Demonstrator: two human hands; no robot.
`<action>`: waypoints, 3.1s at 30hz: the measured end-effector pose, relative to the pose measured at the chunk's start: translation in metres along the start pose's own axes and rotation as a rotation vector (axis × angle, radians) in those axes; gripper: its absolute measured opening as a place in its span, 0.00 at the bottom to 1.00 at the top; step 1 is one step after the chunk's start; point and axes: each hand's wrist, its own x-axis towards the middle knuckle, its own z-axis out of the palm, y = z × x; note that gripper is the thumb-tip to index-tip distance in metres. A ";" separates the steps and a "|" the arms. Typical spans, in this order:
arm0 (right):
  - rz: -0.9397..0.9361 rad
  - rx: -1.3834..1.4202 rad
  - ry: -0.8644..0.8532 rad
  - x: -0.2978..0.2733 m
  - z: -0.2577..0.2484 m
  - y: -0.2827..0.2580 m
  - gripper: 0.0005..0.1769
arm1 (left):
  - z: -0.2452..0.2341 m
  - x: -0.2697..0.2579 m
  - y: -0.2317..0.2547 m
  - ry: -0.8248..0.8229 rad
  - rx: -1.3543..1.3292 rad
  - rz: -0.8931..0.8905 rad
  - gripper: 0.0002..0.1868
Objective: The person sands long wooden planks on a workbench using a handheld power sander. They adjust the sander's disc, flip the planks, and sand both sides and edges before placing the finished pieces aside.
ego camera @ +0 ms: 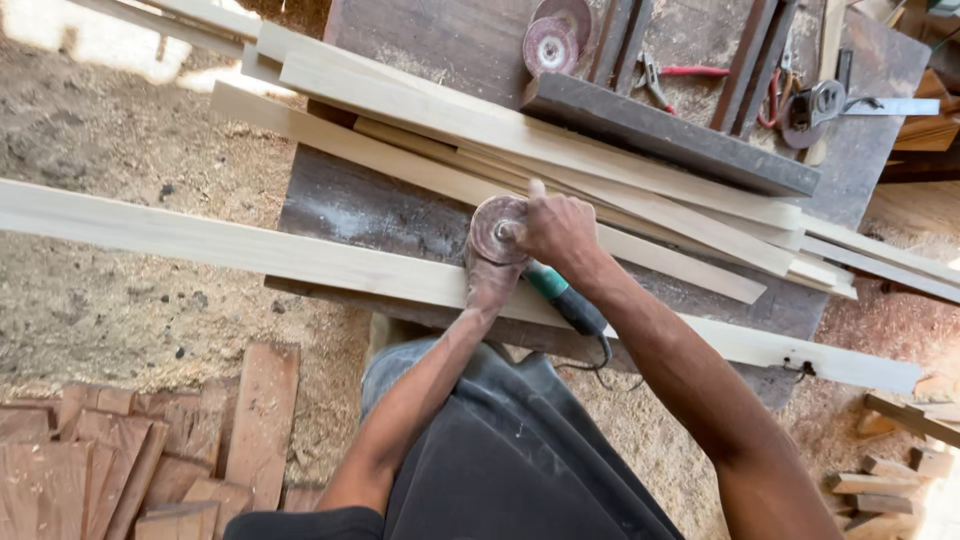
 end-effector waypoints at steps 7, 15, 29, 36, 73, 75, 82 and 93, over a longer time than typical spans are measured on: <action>-0.597 -0.121 -0.011 0.019 0.002 -0.003 0.22 | -0.001 -0.004 -0.005 0.037 -0.207 0.032 0.42; -0.613 -0.288 0.010 0.017 0.003 -0.021 0.28 | -0.007 -0.011 0.008 0.217 0.087 0.139 0.45; -0.789 -0.278 0.063 0.024 0.012 -0.016 0.20 | -0.024 0.000 0.053 0.201 0.071 0.204 0.39; -0.111 -0.184 -0.289 0.010 0.003 -0.007 0.20 | -0.029 -0.006 0.053 0.125 -0.154 0.144 0.30; 0.097 -0.007 -0.452 0.013 0.001 0.001 0.15 | -0.013 -0.011 0.023 -0.010 -0.075 -0.082 0.32; -0.194 -0.365 -0.311 0.019 0.005 -0.007 0.09 | -0.012 -0.004 0.019 0.011 -0.600 -0.102 0.36; -0.817 -0.382 -0.030 0.021 0.020 -0.008 0.25 | -0.010 -0.009 0.018 0.310 0.253 0.178 0.54; -0.940 -0.508 -0.051 0.028 0.019 -0.027 0.25 | -0.010 -0.019 0.023 0.157 0.059 0.040 0.35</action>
